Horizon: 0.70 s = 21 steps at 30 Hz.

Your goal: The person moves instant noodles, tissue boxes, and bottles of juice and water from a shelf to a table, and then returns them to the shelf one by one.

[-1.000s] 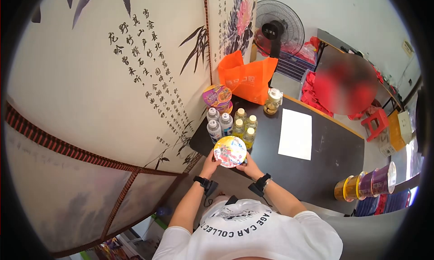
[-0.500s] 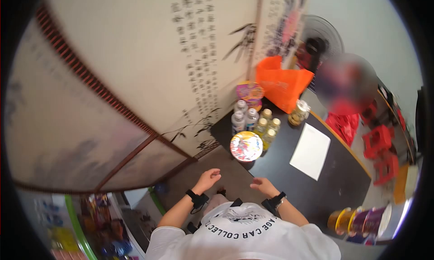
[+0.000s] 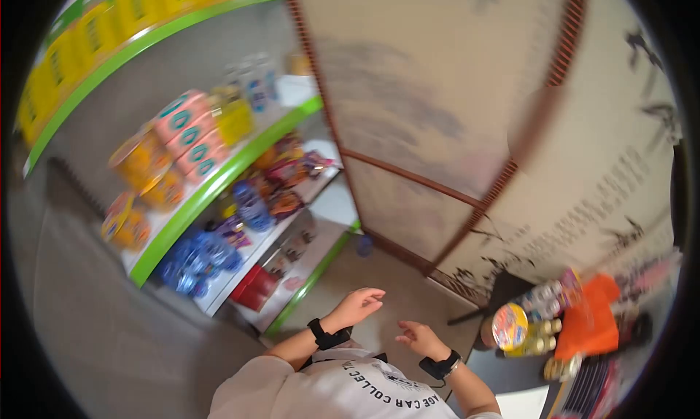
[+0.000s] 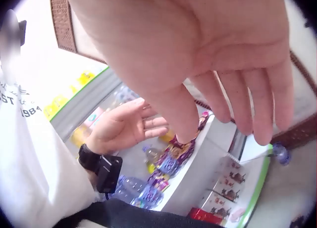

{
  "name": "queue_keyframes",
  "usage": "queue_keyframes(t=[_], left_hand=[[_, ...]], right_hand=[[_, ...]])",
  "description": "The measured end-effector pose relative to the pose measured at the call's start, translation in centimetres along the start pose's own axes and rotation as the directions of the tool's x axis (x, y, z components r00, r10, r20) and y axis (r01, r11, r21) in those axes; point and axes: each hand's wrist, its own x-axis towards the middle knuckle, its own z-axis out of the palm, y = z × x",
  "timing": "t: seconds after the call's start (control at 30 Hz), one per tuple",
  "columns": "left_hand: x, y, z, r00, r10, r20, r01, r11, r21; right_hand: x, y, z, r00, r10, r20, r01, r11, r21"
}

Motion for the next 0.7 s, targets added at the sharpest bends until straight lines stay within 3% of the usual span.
queue_keyframes(t=[0.07, 0.2, 0.27, 0.4, 0.47, 0.53, 0.6, 0.63, 0.7], left_hand=[[-2.2, 1.3, -2.7, 0.989, 0.014, -0.145, -0.016, 1.000, -0.018], [-6.8, 2.9, -8.8, 0.903, 0.073, -0.422, -0.063, 0.997, 0.038], [-9.2, 3.2, -12.4, 0.757, 0.145, -0.637, -0.119, 0.989, 0.085], [-14.8, 4.4, -19.9, 0.505, 0.052, -0.861, -0.159, 0.987, -0.034], [-17.3, 4.2, -24.0, 0.336, 0.215, -0.917, -0.205, 0.967, 0.152], [-20.1, 4.9, -27.3, 0.269, 0.236, -0.934, -0.176, 0.965, 0.193], [-22.5, 5.9, -30.0, 0.070, 0.219, -0.973, -0.214, 0.956, 0.199], [-23.6, 6.1, -31.4, 0.069, 0.216, -0.974, -0.206, 0.958, 0.198], [-25.3, 6.3, -33.9, -0.042, 0.243, -0.969, -0.215, 0.945, 0.246]], right_hand=[[2.6, -3.3, 0.3, 0.991, -0.115, 0.075, 0.123, 0.985, -0.121], [8.1, -9.8, 2.9, 0.927, -0.326, 0.184, 0.351, 0.928, -0.127], [10.3, -14.4, 4.8, 0.882, -0.427, 0.200, 0.442, 0.896, -0.036], [14.9, -22.6, 9.9, 0.774, -0.563, 0.288, 0.585, 0.811, 0.012], [17.0, -26.3, 12.9, 0.659, -0.697, 0.283, 0.699, 0.706, 0.114], [18.8, -30.0, 15.5, 0.636, -0.701, 0.323, 0.710, 0.695, 0.111], [19.9, -33.9, 17.7, 0.593, -0.757, 0.276, 0.752, 0.643, 0.148], [20.5, -35.7, 18.6, 0.577, -0.774, 0.260, 0.749, 0.628, 0.209], [21.9, -38.4, 20.6, 0.547, -0.814, 0.196, 0.784, 0.580, 0.222]])
